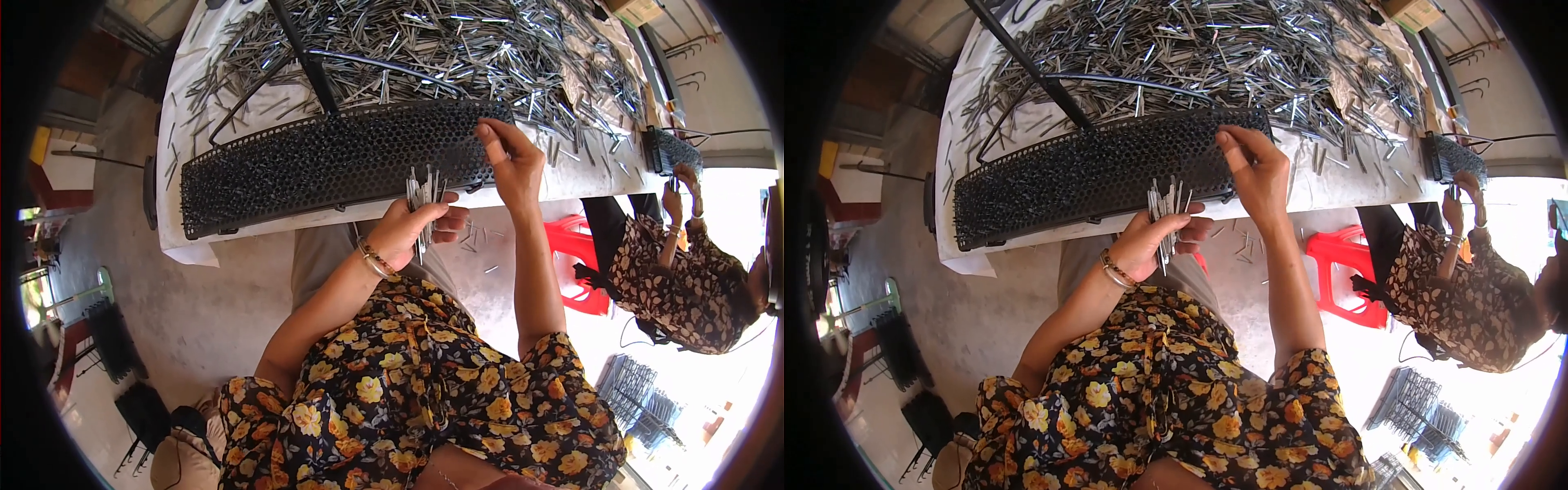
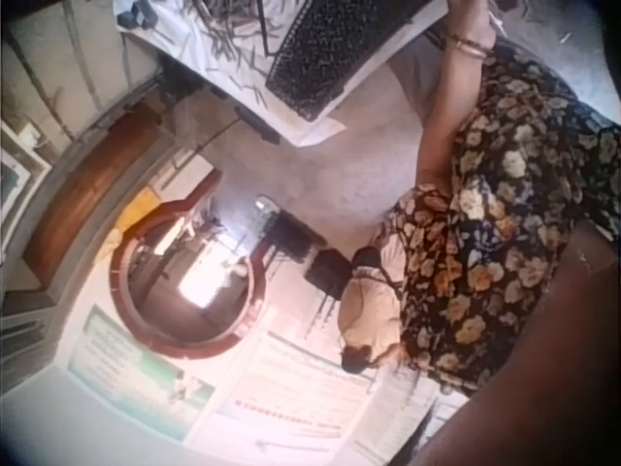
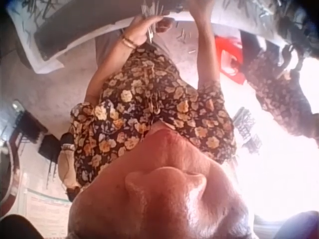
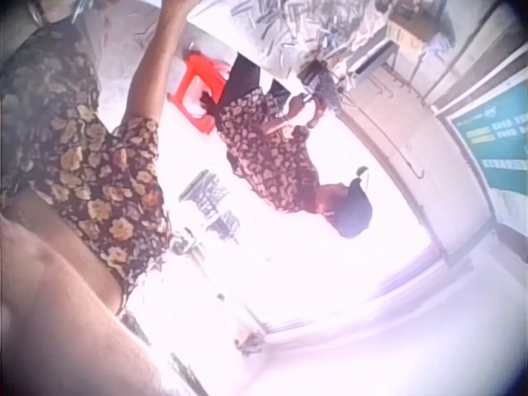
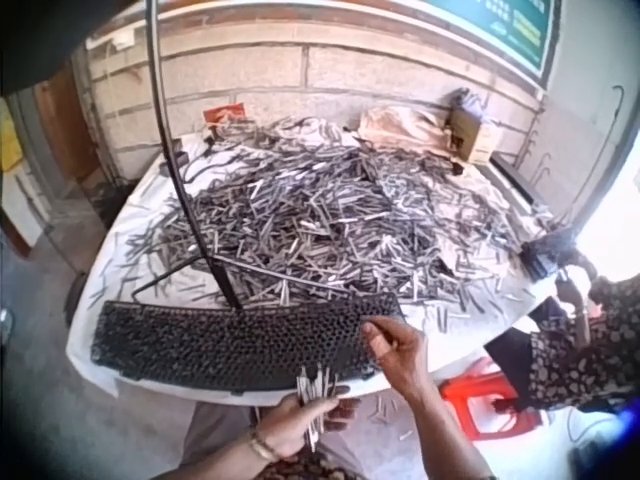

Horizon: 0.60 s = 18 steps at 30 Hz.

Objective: The person sorts small metal components by hand, then inserts them into a perforated plate.

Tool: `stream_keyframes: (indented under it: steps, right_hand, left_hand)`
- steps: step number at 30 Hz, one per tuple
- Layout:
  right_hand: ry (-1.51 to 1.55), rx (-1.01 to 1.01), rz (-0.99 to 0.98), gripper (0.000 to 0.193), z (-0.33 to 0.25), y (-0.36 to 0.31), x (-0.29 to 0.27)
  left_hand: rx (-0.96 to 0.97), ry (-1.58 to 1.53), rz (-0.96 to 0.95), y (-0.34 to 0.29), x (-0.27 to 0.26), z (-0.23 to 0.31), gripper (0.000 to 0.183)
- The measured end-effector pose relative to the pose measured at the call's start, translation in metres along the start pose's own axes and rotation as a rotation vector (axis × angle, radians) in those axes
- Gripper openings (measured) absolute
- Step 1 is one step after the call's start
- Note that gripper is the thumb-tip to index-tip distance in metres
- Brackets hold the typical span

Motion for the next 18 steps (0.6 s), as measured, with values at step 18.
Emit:
stream_keyframes:
  steps: [18]
  right_hand:
    - [-0.480, -0.482, -0.123, 0.018, 0.014, 0.015, 0.018]
  left_hand:
    - [-0.116, -0.107, -0.021, -0.003, -0.012, -0.005, 0.033]
Point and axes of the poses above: each hand's wrist, its own y-axis towards the middle knuckle, its own x-axis out of the palm, z = x × y, the point moved 1 cm from there along y, towards the middle knuckle, and after that the axes turned 3 degrees about -z, right-handed, at the moved point
